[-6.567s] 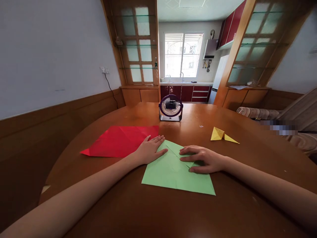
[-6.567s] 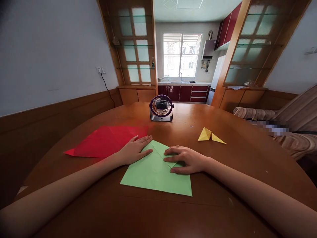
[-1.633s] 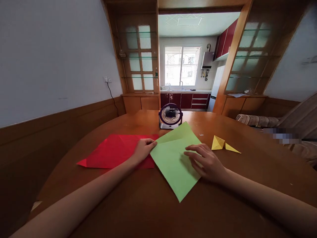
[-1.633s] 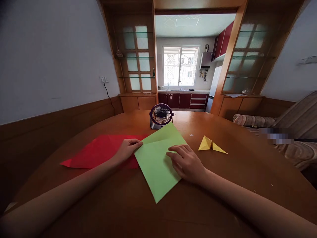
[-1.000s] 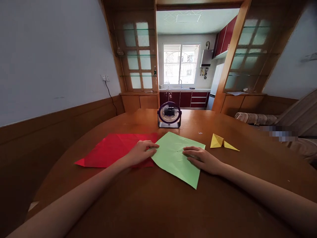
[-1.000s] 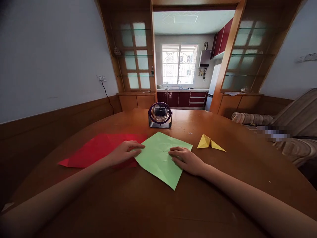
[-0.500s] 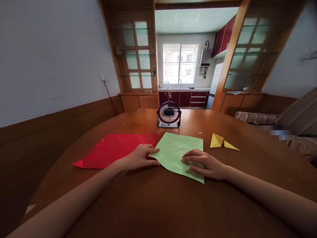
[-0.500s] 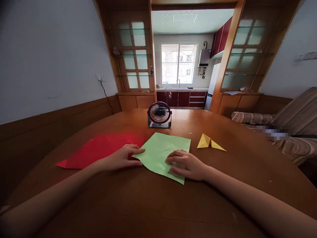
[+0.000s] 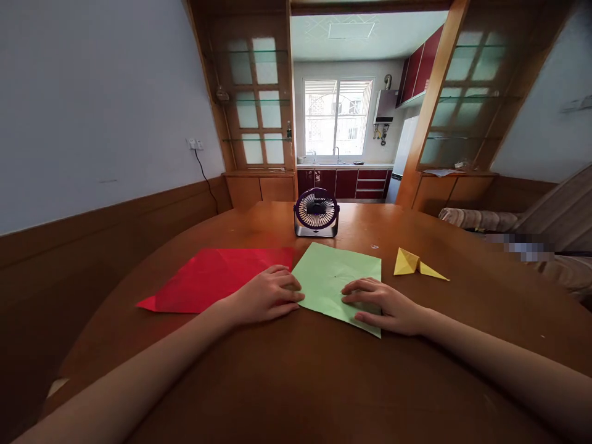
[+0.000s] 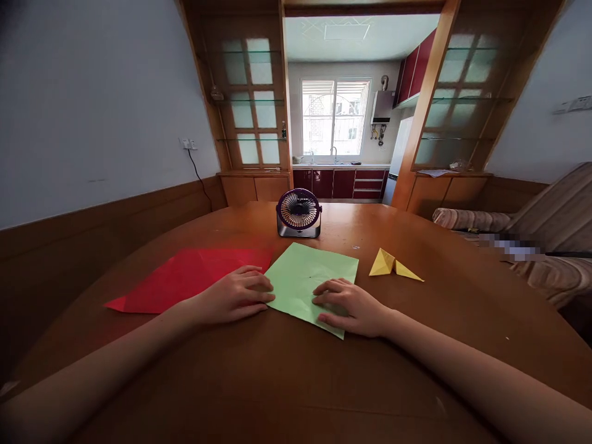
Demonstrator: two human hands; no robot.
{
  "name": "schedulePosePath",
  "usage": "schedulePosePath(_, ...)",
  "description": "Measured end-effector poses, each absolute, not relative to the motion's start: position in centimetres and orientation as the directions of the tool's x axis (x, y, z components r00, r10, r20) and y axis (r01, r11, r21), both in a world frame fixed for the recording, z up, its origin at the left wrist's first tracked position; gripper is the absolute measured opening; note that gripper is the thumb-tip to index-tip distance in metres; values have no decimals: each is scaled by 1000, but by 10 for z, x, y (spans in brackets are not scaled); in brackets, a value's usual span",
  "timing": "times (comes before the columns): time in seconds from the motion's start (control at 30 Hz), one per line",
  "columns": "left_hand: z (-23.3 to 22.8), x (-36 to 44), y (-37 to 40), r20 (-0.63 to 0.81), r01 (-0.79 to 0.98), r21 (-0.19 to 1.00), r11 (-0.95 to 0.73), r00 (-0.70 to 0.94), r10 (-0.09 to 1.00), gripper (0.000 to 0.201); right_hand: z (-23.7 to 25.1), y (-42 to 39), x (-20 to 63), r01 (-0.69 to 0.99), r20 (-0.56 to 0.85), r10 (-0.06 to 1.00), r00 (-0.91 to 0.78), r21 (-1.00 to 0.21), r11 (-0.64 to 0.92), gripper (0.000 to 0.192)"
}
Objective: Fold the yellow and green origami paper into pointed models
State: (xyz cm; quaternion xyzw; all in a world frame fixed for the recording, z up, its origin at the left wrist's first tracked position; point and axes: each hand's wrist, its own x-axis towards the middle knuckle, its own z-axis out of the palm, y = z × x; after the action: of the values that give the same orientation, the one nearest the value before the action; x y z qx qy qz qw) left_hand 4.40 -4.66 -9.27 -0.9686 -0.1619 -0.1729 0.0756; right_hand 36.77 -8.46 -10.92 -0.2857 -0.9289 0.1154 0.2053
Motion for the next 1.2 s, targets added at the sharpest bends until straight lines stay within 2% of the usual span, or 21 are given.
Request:
schedulePosePath(0.27,-97,49,-49,326,352,-85,-932,894,307,29,-108,-85,368,493,301,590,-750,-340,801,37)
schedulePosePath(0.47,-105,54,-46,359,356,-276,-893,900,248,31,-107,-85,368,464,328,571,-753,-351,813,39)
schedulePosePath(0.57,-108,56,-46,383,379,-302,-875,889,253,31,-105,-85,370,425,350,550,-759,-373,825,44)
schedulePosePath(0.73,-108,56,-46,424,386,-273,-881,870,250,29,-106,-85,371,370,391,494,-777,-351,860,62)
schedulePosePath(0.8,-106,56,-48,432,395,-246,-885,862,265,29,-108,-84,370,378,403,484,-777,-317,870,57)
schedulePosePath(0.87,-105,58,-51,439,395,-211,-894,856,274,30,-111,-84,369,381,430,487,-760,-311,871,42)
schedulePosePath(0.93,-103,60,-53,448,386,-186,-904,852,271,29,-113,-83,368,376,455,502,-735,-342,861,30)
schedulePosePath(1.0,-102,61,-55,460,373,-168,-912,848,263,28,-113,-82,368,365,463,526,-714,-396,843,25)
schedulePosePath(1.2,-105,62,-57,480,365,-72,-928,828,289,28,-109,-79,372,368,431,662,-613,-586,722,29)
